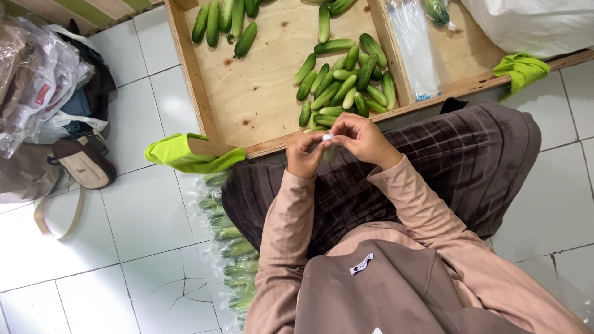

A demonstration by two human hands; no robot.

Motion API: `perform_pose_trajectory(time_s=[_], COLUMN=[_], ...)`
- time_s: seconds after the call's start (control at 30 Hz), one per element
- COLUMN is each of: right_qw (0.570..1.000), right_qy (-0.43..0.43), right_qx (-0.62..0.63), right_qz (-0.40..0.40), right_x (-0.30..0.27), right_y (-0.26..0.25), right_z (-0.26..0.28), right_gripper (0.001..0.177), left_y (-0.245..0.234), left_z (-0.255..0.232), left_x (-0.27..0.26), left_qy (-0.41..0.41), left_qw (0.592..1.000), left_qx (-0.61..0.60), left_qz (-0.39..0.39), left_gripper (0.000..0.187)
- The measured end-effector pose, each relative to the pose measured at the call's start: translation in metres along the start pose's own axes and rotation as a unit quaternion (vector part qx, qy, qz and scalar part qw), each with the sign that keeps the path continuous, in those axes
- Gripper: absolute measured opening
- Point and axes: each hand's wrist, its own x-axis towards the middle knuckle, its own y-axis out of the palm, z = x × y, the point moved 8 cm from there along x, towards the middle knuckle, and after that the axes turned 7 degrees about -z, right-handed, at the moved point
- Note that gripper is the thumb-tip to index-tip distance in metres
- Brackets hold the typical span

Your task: The person wipes green cucumbers with a yellow cloth and places them into clear plastic bags, arranging others on a wooden tray.

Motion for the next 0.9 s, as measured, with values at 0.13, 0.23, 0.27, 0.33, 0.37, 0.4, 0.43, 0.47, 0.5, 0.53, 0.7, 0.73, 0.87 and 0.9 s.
perform_pose_trajectory(time_s=[0.13,0.23,0.27,0.33,0.37,0.4,0.43,0.47,0.5,0.53,0.7,0.73,0.87,0.9], right_qw=[1.000,1.000,1.000,1.000,0.999,0.999,0.999,0.999,0.999,0.999,0.999,0.999,0.999,0.999], right_qy=[0.003,0.008,0.011,0.014,0.018,0.018,0.016,0.015,0.015,0.008,-0.013,-0.018,-0.041,-0.041], right_qx=[-0.011,-0.001,0.007,0.018,0.028,0.028,0.029,0.031,0.030,0.036,0.037,0.039,0.022,0.022], right_qz=[-0.005,-0.005,-0.004,-0.003,-0.002,-0.002,0.001,0.004,0.005,0.004,-0.004,-0.010,-0.027,-0.027], right_x=[0.001,0.001,0.001,0.000,0.000,0.000,0.000,0.000,0.001,0.001,0.004,0.005,0.004,0.004], right_y=[-0.001,0.004,0.006,0.006,0.005,0.005,0.005,0.004,0.005,0.006,0.011,0.012,0.015,0.016], right_z=[0.000,0.004,0.007,0.002,-0.001,-0.006,-0.009,-0.013,-0.011,-0.007,0.005,0.008,0.027,0.029], right_gripper=[0.009,0.010,0.009,0.010,0.011,0.011,0.011,0.012,0.012,0.012,0.011,0.010,0.006,0.006], left_y=[0.002,0.003,0.003,0.003,0.003,0.003,0.002,0.001,0.002,0.001,-0.001,-0.004,-0.008,-0.008], left_z=[-0.014,-0.017,-0.018,-0.025,-0.028,-0.024,-0.022,-0.019,-0.022,-0.027,-0.032,-0.026,-0.026,-0.022], left_x=[0.006,0.007,0.008,0.010,0.012,0.011,0.011,0.010,0.013,0.015,0.014,0.011,0.007,0.005], left_qy=[0.008,0.001,-0.004,0.010,0.024,0.023,0.031,0.039,0.039,0.046,0.059,0.043,0.031,0.031], left_qw=[1.000,1.000,0.999,1.000,0.999,0.999,0.999,0.999,0.999,0.999,0.997,0.996,0.991,0.991], left_qx=[-0.004,-0.013,-0.017,0.001,0.020,0.019,0.014,0.009,0.009,0.018,0.017,-0.004,-0.015,-0.015], left_qz=[0.015,0.024,0.029,0.021,0.014,0.013,0.006,-0.001,-0.002,-0.009,-0.052,-0.074,-0.128,-0.128], left_gripper=[0.014,0.018,0.021,0.017,0.015,0.015,0.013,0.011,0.011,0.009,0.005,0.006,0.012,0.012])
